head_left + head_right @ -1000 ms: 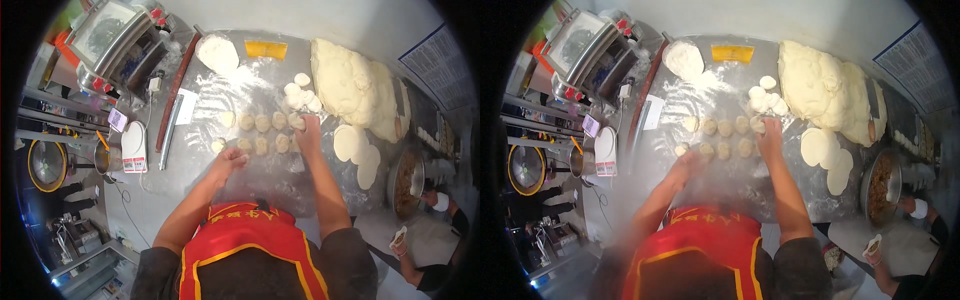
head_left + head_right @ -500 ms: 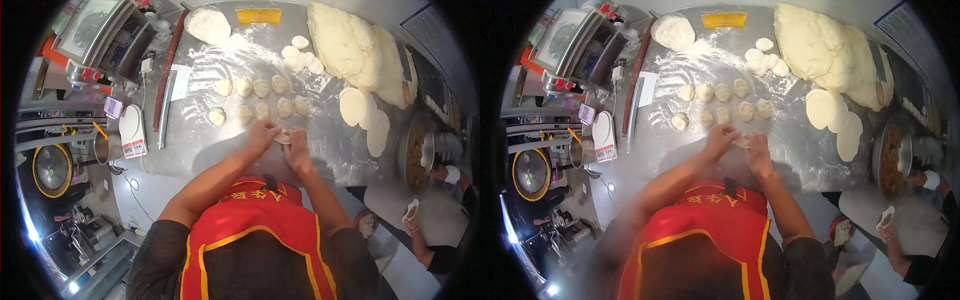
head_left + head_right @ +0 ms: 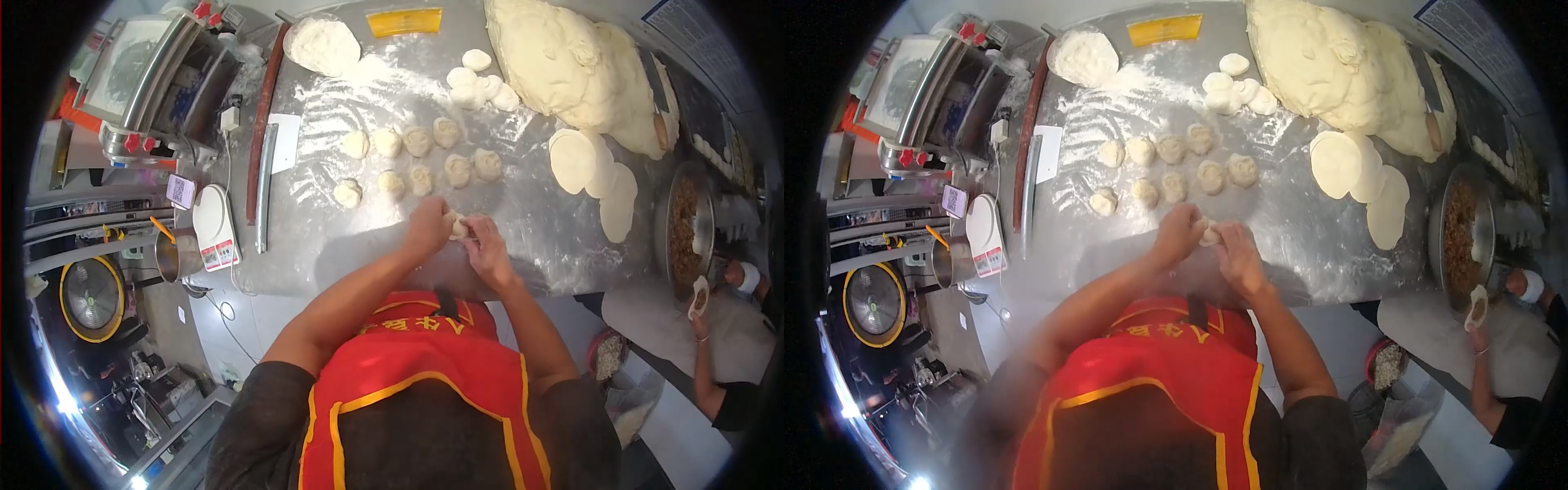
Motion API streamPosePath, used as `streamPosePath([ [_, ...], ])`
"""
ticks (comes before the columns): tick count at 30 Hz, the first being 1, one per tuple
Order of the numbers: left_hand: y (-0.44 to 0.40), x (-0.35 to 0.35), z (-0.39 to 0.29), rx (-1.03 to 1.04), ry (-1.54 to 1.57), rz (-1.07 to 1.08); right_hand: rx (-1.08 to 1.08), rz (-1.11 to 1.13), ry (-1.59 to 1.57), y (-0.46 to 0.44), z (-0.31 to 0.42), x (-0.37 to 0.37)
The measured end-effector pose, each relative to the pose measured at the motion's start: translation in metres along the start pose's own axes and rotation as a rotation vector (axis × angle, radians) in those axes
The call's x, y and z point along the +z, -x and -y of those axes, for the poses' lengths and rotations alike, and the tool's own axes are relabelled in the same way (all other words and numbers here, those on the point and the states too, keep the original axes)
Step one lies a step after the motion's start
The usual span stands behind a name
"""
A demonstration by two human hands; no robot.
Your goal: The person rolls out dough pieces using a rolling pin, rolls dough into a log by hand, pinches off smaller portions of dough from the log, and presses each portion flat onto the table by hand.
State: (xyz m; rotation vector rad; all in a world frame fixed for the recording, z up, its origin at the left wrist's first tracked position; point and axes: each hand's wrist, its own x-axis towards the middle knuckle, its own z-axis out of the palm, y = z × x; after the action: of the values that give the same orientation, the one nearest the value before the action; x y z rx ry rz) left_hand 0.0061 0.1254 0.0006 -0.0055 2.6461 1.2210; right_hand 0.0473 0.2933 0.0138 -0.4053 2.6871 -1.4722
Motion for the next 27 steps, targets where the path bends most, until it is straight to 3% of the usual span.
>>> streamPosePath([
  [2,0.003,0.000,-0.003,0.156,0.003,-0.028,0.083,0.007,-0.038,-0.003,0.004,-0.002],
  [5,0.004,-0.013,-0.004,0.197,0.102,0.135,0.167,0.022,-0.028,-0.008,0.005,-0.003],
  [8,0.004,-0.018,0.002,-0.028,0.490,0.292,0.277,0.037,-0.107,-0.014,0.013,-0.006],
  [11,0.007,-0.017,0.009,-0.022,0.355,0.128,0.369,-0.058,-0.206,-0.009,0.003,0.004],
  [14,0.016,-0.017,0.007,0.003,0.387,0.298,0.389,-0.173,-0.279,-0.004,-0.005,0.008],
  [17,0.018,-0.024,-0.018,-0.070,0.526,0.306,0.373,-0.268,-0.348,0.003,-0.020,0.019],
  [20,0.012,-0.028,-0.033,0.107,0.161,0.211,0.396,-0.323,-0.394,0.007,-0.018,0.017],
  [23,0.012,-0.018,-0.022,0.233,0.063,0.108,0.420,-0.309,-0.421,0.012,-0.015,0.023],
  [27,0.012,-0.008,-0.011,0.241,0.071,0.117,0.491,-0.194,-0.324,0.015,-0.018,0.015],
])
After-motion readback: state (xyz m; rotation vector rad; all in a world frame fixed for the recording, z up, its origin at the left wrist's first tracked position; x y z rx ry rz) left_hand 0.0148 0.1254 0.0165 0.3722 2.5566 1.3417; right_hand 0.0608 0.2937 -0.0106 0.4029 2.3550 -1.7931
